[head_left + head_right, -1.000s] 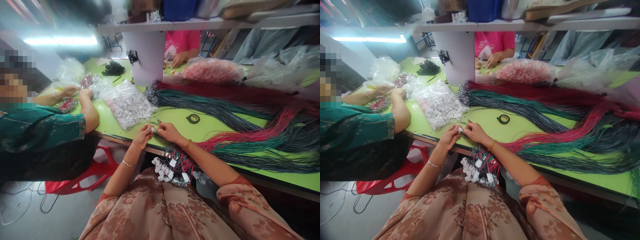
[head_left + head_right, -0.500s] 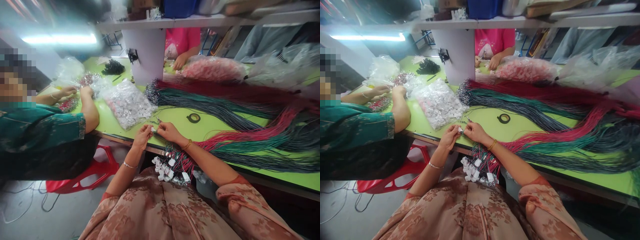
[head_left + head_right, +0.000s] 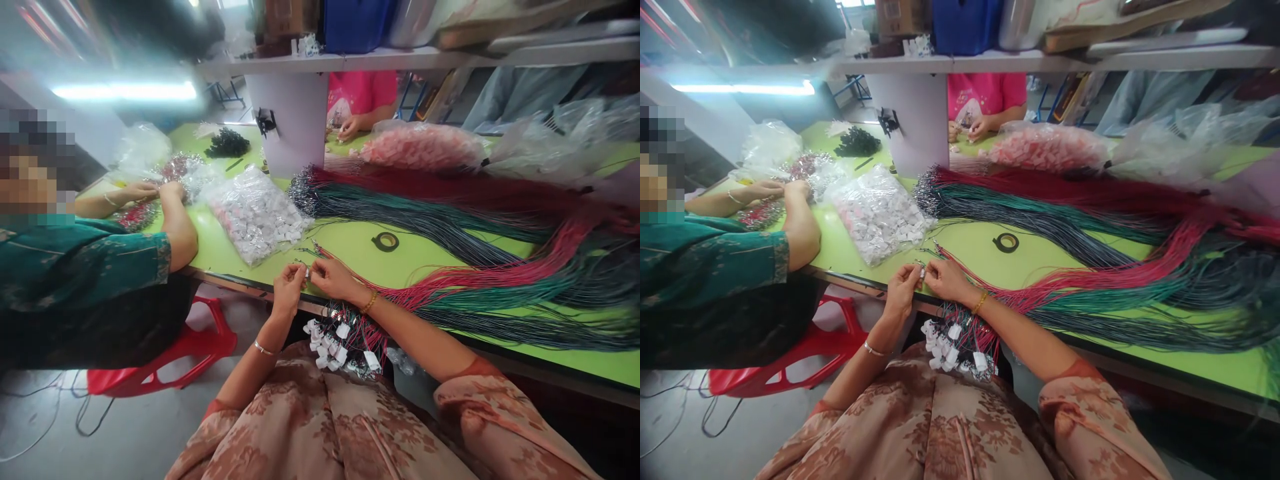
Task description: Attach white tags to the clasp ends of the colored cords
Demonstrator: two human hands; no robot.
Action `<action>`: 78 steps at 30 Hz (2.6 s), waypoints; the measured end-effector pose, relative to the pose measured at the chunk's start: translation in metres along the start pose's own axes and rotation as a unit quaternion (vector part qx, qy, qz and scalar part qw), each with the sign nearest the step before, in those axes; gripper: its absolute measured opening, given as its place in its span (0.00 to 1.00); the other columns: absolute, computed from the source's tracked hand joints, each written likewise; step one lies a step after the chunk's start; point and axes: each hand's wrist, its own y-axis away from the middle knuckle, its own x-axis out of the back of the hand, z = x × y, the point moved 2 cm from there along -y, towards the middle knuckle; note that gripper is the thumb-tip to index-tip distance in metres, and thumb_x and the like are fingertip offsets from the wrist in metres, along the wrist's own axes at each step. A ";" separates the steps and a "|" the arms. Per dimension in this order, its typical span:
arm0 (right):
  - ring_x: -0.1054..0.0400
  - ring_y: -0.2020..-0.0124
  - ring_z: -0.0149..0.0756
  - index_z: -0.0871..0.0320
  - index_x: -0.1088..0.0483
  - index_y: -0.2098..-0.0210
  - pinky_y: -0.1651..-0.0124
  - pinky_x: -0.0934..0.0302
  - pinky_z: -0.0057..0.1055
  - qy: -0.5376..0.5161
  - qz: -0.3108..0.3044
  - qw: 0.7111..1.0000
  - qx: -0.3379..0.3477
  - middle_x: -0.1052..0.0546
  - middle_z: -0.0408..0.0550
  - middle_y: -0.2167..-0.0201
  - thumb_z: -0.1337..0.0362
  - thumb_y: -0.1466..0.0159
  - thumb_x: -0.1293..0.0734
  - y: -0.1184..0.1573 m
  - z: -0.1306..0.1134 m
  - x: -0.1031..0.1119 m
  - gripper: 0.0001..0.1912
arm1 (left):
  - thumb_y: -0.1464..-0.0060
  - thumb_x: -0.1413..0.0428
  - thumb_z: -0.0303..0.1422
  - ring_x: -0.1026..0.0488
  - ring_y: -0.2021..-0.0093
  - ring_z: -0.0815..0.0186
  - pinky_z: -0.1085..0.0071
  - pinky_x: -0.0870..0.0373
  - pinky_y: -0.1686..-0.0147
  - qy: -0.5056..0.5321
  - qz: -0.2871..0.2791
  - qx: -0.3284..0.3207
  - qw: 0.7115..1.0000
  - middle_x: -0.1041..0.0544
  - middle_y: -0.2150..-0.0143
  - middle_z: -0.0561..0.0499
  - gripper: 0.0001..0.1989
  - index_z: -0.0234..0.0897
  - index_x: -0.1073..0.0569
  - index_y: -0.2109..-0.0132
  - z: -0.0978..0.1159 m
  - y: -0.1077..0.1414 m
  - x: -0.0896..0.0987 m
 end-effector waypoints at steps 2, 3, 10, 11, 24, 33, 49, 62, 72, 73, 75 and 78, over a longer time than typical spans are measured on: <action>0.42 0.77 0.27 0.61 0.32 0.74 0.71 0.52 0.26 0.014 -0.021 1.000 0.009 0.30 0.41 0.79 0.68 0.41 0.39 -0.003 0.000 0.002 0.07 | 0.61 0.32 0.45 0.36 0.78 0.76 0.76 0.40 0.76 -0.014 -0.005 0.006 1.000 0.29 0.75 0.56 0.20 0.33 0.27 0.69 0.000 0.004 0.003; 0.41 0.76 0.28 0.61 0.31 0.73 0.70 0.50 0.26 0.024 -0.031 0.999 0.011 0.28 0.43 0.77 0.68 0.39 0.39 -0.007 0.001 0.004 0.08 | 0.61 0.32 0.45 0.36 0.78 0.76 0.76 0.40 0.76 -0.021 -0.011 0.013 1.000 0.29 0.75 0.55 0.20 0.33 0.26 0.68 0.000 0.005 0.005; 0.32 0.64 0.39 0.60 0.27 0.64 0.66 0.48 0.30 0.259 -0.103 0.960 -0.030 0.23 0.56 0.60 0.65 0.38 0.39 -0.035 0.018 0.006 0.09 | 0.63 0.31 0.45 0.36 0.77 0.75 0.75 0.38 0.76 -0.048 -0.023 0.035 0.998 0.28 0.74 0.54 0.22 0.32 0.25 0.68 0.006 0.009 0.019; 0.32 0.64 0.40 0.60 0.27 0.63 0.66 0.48 0.30 0.271 -0.111 0.956 -0.033 0.23 0.57 0.59 0.65 0.37 0.40 -0.036 0.019 0.004 0.10 | 0.63 0.31 0.45 0.36 0.77 0.75 0.75 0.38 0.75 -0.051 -0.022 0.036 0.998 0.29 0.74 0.54 0.22 0.32 0.25 0.68 0.007 0.009 0.019; 0.45 0.75 0.27 0.59 0.36 0.75 0.69 0.48 0.26 -0.198 0.001 0.980 -0.025 0.37 0.38 0.80 0.60 0.44 0.37 -0.055 -0.008 0.018 0.09 | 0.59 0.32 0.43 0.36 0.75 0.75 0.76 0.38 0.73 0.020 -0.056 0.034 0.998 0.29 0.72 0.54 0.19 0.34 0.26 0.67 0.010 0.005 0.002; 0.47 0.77 0.26 0.60 0.36 0.80 0.72 0.52 0.25 -0.115 -0.011 0.991 -0.064 0.38 0.38 0.82 0.59 0.45 0.39 -0.013 0.012 0.020 0.13 | 0.55 0.34 0.33 0.32 0.70 0.75 0.77 0.36 0.69 0.167 -0.060 0.086 0.980 0.25 0.66 0.52 0.12 0.35 0.27 0.64 0.006 0.000 -0.007; 0.44 0.77 0.27 0.60 0.34 0.76 0.71 0.52 0.26 -0.038 0.002 0.999 -0.023 0.33 0.40 0.80 0.64 0.40 0.39 0.003 0.002 0.016 0.10 | 0.57 0.33 0.38 0.33 0.74 0.74 0.76 0.36 0.70 0.067 -0.019 -0.004 0.998 0.27 0.73 0.55 0.15 0.34 0.26 0.67 0.000 0.009 -0.016; 0.37 0.72 0.31 0.61 0.28 0.70 0.68 0.49 0.27 0.067 0.022 0.995 -0.066 0.24 0.47 0.73 0.61 0.37 0.39 -0.021 0.032 0.036 0.13 | 0.59 0.32 0.36 0.32 0.75 0.76 0.77 0.35 0.72 0.095 -0.031 0.047 0.994 0.25 0.71 0.53 0.14 0.34 0.27 0.68 0.003 -0.005 -0.013; 0.39 0.73 0.34 0.61 0.30 0.69 0.69 0.51 0.30 0.192 0.012 0.973 -0.130 0.24 0.53 0.71 0.66 0.38 0.41 -0.045 0.061 0.037 0.09 | 0.59 0.32 0.35 0.31 0.74 0.76 0.78 0.34 0.72 0.097 -0.027 0.093 0.991 0.25 0.70 0.53 0.15 0.33 0.27 0.67 -0.001 -0.013 -0.004; 0.40 0.73 0.33 0.61 0.31 0.69 0.69 0.51 0.30 0.167 0.037 0.978 -0.122 0.25 0.51 0.72 0.66 0.39 0.41 -0.043 0.058 0.039 0.08 | 0.58 0.32 0.35 0.31 0.74 0.76 0.78 0.34 0.72 0.099 -0.033 0.092 0.990 0.25 0.69 0.52 0.14 0.33 0.27 0.67 0.000 -0.013 -0.005; 0.41 0.73 0.32 0.61 0.33 0.70 0.69 0.50 0.29 0.094 0.074 0.987 -0.106 0.27 0.47 0.73 0.67 0.41 0.40 -0.040 0.050 0.043 0.06 | 0.57 0.32 0.35 0.31 0.73 0.76 0.78 0.34 0.71 0.105 -0.044 0.089 0.990 0.25 0.69 0.52 0.14 0.34 0.27 0.67 0.001 -0.012 -0.008; 0.40 0.72 0.30 0.60 0.34 0.73 0.68 0.46 0.27 -0.046 0.088 0.992 -0.083 0.29 0.44 0.75 0.64 0.44 0.39 -0.037 0.033 0.043 0.05 | 0.56 0.33 0.34 0.31 0.73 0.76 0.78 0.34 0.71 0.121 -0.052 0.091 0.987 0.25 0.69 0.53 0.12 0.34 0.26 0.66 0.004 -0.012 -0.015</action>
